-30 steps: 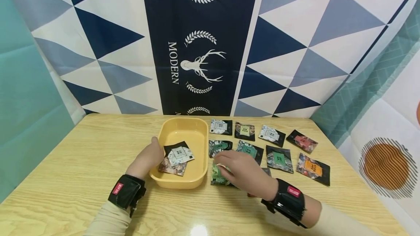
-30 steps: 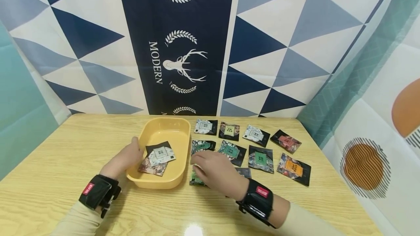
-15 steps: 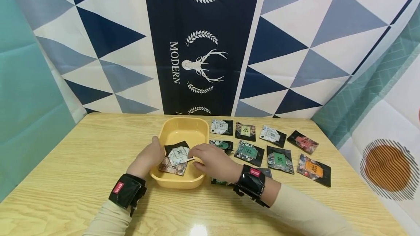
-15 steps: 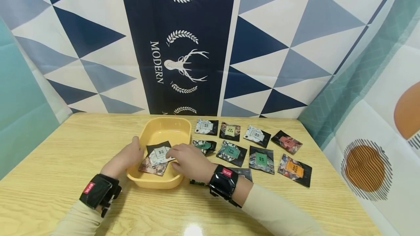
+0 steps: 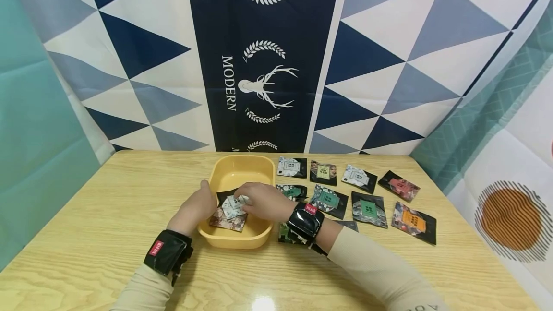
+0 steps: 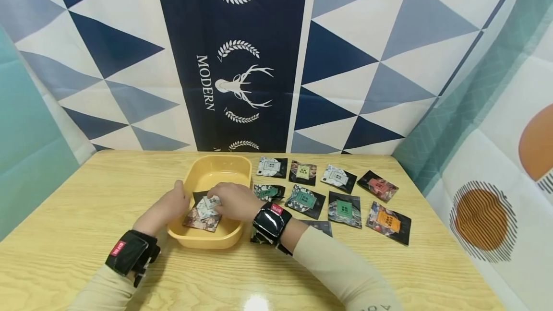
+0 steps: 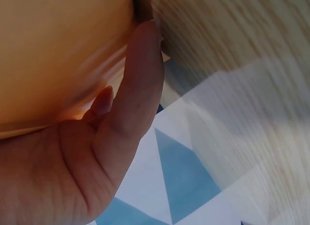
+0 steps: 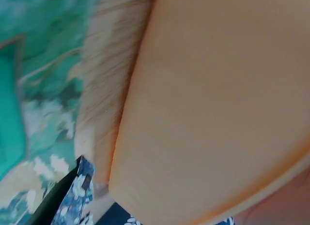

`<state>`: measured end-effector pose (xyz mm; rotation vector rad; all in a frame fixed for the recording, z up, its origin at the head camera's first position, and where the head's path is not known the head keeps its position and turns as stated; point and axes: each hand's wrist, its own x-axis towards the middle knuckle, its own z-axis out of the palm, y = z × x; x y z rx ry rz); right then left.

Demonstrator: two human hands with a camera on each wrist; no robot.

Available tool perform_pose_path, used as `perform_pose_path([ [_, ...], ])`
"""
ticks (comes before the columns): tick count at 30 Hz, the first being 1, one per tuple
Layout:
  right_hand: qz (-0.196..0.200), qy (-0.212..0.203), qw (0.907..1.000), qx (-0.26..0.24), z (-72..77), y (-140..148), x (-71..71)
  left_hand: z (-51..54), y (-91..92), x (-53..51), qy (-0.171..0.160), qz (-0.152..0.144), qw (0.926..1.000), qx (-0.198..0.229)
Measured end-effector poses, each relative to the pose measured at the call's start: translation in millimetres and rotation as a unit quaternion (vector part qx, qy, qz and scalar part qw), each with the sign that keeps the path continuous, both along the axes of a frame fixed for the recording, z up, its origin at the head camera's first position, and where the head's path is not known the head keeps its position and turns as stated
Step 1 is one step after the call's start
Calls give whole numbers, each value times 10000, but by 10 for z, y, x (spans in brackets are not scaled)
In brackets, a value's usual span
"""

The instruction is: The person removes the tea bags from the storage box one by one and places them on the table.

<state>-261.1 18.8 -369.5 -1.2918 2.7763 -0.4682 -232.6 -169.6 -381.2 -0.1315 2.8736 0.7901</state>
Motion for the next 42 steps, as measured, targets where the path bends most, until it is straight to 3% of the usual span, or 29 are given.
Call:
perform_pose_path([
  [3, -20, -205, 9997, 144, -17, -47, -43, 1, -4, -4, -15, 34, 10000, -16],
  [12, 22, -258, 9960, 850, -83, -119, -146, -21, -10, -23, -3, 54, 9999, -122],
  [18, 103, -48, 9905, 1370, -84, -134, -123, -21, -6, -24, 10, 90, 10000, -24],
  [27, 107, 341, 9905, 1326, -127, -131, -113, -24, -6, -11, -61, 115, 9999, 85],
  [34, 433, 719, 9896, 1165, -154, -126, -111, -35, -22, -5, 56, -23, 9999, -138],
  [42, 601, 257, 9832, 1704, -121, -107, -107, -42, -9, -2, 139, -40, 9997, -183],
])
